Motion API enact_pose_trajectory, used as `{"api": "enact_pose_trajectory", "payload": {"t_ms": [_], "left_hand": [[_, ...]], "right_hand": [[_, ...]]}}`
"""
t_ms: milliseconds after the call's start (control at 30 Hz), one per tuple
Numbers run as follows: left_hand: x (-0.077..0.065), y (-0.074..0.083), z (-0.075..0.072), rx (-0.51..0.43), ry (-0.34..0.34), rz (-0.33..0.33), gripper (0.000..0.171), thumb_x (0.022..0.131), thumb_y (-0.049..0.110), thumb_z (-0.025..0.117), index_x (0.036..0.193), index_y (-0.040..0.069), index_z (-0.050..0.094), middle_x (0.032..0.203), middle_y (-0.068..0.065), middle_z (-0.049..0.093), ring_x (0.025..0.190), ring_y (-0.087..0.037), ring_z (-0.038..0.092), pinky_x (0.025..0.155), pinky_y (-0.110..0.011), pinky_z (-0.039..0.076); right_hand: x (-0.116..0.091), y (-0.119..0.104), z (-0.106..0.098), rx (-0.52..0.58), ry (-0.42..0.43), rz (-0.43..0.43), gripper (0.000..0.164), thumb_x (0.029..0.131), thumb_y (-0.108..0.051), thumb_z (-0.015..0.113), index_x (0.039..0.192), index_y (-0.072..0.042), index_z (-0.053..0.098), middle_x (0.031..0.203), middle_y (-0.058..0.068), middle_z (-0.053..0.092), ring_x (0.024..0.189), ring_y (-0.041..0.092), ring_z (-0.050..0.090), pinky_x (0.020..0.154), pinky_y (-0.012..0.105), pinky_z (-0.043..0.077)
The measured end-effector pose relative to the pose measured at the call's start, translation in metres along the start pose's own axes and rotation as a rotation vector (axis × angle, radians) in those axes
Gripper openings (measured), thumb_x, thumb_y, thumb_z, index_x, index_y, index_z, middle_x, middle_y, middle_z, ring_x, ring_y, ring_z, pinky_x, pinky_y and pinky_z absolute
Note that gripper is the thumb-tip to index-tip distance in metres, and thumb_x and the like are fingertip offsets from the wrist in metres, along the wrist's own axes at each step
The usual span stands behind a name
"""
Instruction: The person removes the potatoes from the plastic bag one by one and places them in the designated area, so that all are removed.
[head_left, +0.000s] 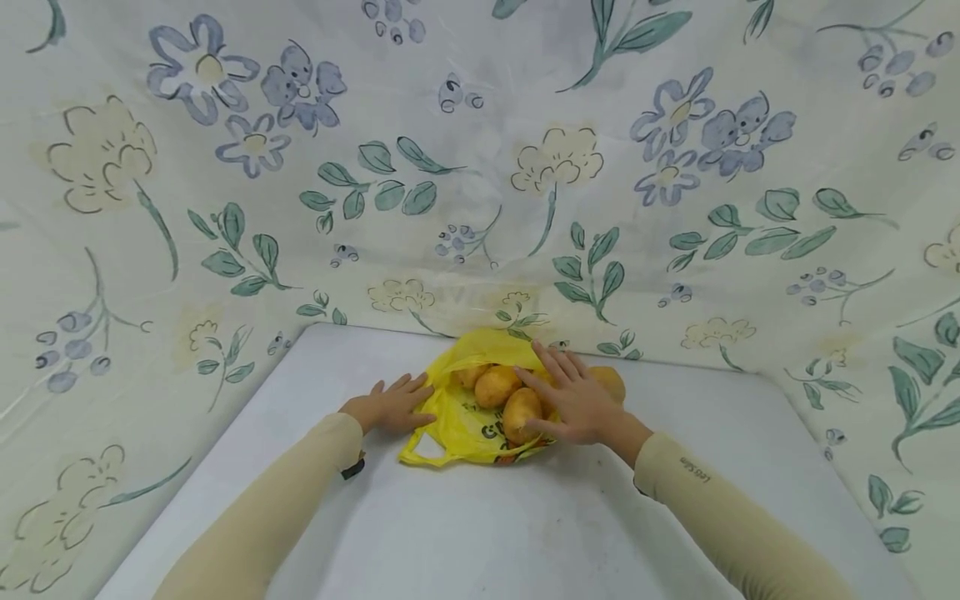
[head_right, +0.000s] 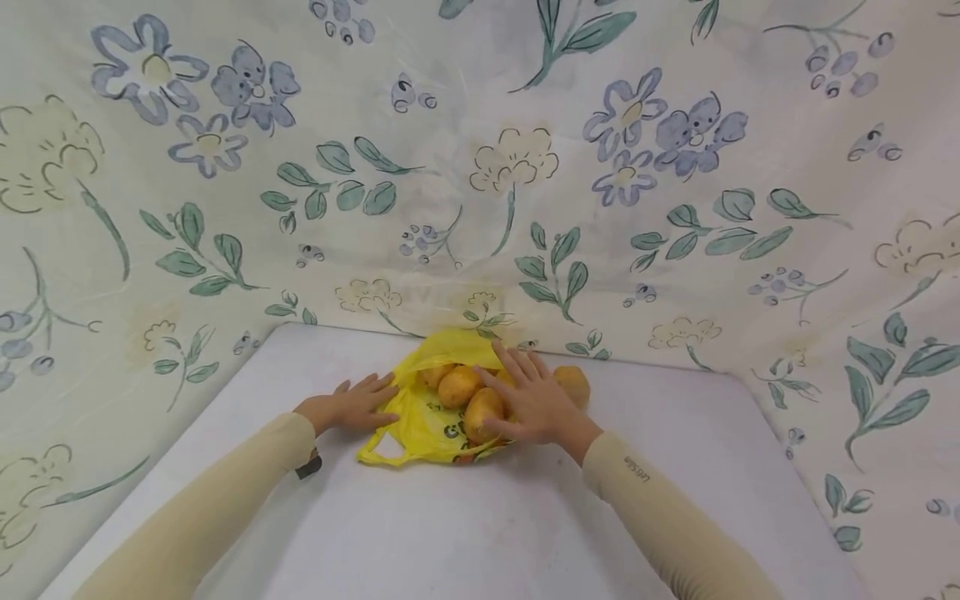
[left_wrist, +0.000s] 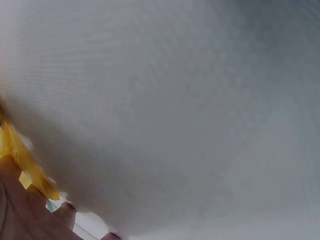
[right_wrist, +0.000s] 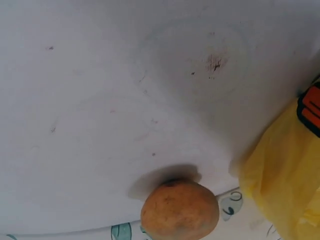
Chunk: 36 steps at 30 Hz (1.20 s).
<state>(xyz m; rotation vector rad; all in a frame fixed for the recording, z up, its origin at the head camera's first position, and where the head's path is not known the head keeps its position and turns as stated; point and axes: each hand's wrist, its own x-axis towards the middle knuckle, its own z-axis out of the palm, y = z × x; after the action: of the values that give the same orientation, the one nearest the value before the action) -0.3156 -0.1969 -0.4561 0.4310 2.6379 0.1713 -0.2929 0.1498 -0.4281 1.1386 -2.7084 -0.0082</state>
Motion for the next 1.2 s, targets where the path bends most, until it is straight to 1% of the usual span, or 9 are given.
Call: {"api": "enact_pose_trajectory", "payload": {"t_ms": [133, 300, 433, 567, 700, 833, 1000, 1133, 1200], "left_hand": [[0.001, -0.001, 0.001, -0.005, 0.000, 0.001, 0.074, 0.099, 0.059, 0.045, 0.157, 0.017, 0.028, 0.168, -0.009, 0.009, 0.154, -0.038, 0.006, 0.118, -0.068, 0.003], [0.001, 0.000, 0.002, -0.005, 0.000, 0.001, 0.074, 0.099, 0.059, 0.045, 0.157, 0.017, 0.027, 0.168, -0.009, 0.009, 0.154, -0.038, 0.006, 0.118, -0.068, 0.003], [0.000, 0.002, 0.002, -0.010, 0.000, 0.002, 0.074, 0.099, 0.060, 0.044, 0.157, 0.018, 0.027, 0.168, -0.009, 0.009, 0.154, -0.037, 0.006, 0.118, -0.068, 0.003], [-0.001, 0.004, 0.002, -0.011, -0.001, 0.001, 0.073, 0.099, 0.059, 0.045, 0.157, 0.018, 0.028, 0.168, -0.009, 0.010, 0.154, -0.037, 0.006, 0.119, -0.067, 0.003], [-0.003, 0.006, 0.001, -0.009, -0.009, 0.004, 0.073, 0.099, 0.057, 0.045, 0.157, 0.017, 0.029, 0.168, -0.010, 0.010, 0.154, -0.037, 0.007, 0.119, -0.068, 0.004], [-0.004, 0.007, 0.001, -0.015, -0.010, 0.005, 0.072, 0.099, 0.057, 0.045, 0.157, 0.016, 0.029, 0.167, -0.010, 0.010, 0.154, -0.038, 0.007, 0.118, -0.068, 0.004], [-0.005, 0.006, 0.000, -0.011, -0.004, 0.006, 0.072, 0.100, 0.057, 0.044, 0.157, 0.017, 0.028, 0.168, -0.010, 0.009, 0.154, -0.037, 0.006, 0.119, -0.068, 0.003], [-0.004, 0.004, -0.001, -0.002, 0.005, 0.000, 0.072, 0.100, 0.057, 0.044, 0.157, 0.017, 0.027, 0.168, -0.009, 0.009, 0.154, -0.037, 0.006, 0.119, -0.067, 0.003], [-0.003, 0.003, -0.001, -0.006, 0.006, 0.000, 0.073, 0.100, 0.058, 0.044, 0.157, 0.017, 0.028, 0.168, -0.010, 0.009, 0.154, -0.038, 0.006, 0.118, -0.068, 0.003]], "right_hand": [[0.002, -0.005, 0.002, 0.019, -0.026, -0.003, 0.080, 0.094, -0.067, 0.044, 0.159, -0.031, 0.016, 0.168, 0.011, -0.005, 0.154, 0.033, 0.007, 0.123, 0.057, 0.007], [0.003, -0.011, 0.002, 0.059, -0.019, -0.022, 0.081, 0.094, -0.066, 0.046, 0.160, -0.031, 0.014, 0.168, 0.011, -0.004, 0.154, 0.033, 0.008, 0.124, 0.054, 0.006], [0.004, -0.015, 0.002, 0.117, -0.005, -0.028, 0.083, 0.092, -0.063, 0.052, 0.160, -0.031, 0.015, 0.168, 0.012, -0.003, 0.153, 0.034, 0.010, 0.123, 0.057, 0.014], [0.005, -0.018, 0.003, 0.181, 0.031, -0.064, 0.085, 0.090, -0.060, 0.058, 0.159, -0.027, 0.021, 0.167, 0.014, 0.001, 0.151, 0.036, 0.017, 0.119, 0.060, 0.023], [0.004, -0.022, 0.007, 0.235, 0.049, -0.086, 0.082, 0.091, -0.060, 0.055, 0.158, -0.023, 0.024, 0.167, 0.015, 0.005, 0.149, 0.037, 0.024, 0.116, 0.061, 0.029], [0.004, -0.024, 0.011, 0.292, 0.060, -0.083, 0.078, 0.092, -0.059, 0.052, 0.157, -0.022, 0.028, 0.167, 0.013, 0.008, 0.148, 0.037, 0.027, 0.114, 0.062, 0.032], [0.004, -0.025, 0.015, 0.357, 0.018, -0.021, 0.075, 0.093, -0.061, 0.050, 0.156, -0.024, 0.030, 0.166, 0.012, 0.013, 0.148, 0.036, 0.028, 0.114, 0.061, 0.032], [0.006, -0.025, 0.017, 0.474, -0.036, 0.079, 0.071, 0.095, -0.061, 0.047, 0.155, -0.026, 0.032, 0.165, 0.010, 0.019, 0.148, 0.034, 0.027, 0.115, 0.061, 0.030], [0.007, -0.025, 0.018, 0.536, -0.045, 0.114, 0.070, 0.095, -0.061, 0.045, 0.154, -0.024, 0.033, 0.163, 0.011, 0.023, 0.147, 0.033, 0.028, 0.115, 0.062, 0.029]]}}
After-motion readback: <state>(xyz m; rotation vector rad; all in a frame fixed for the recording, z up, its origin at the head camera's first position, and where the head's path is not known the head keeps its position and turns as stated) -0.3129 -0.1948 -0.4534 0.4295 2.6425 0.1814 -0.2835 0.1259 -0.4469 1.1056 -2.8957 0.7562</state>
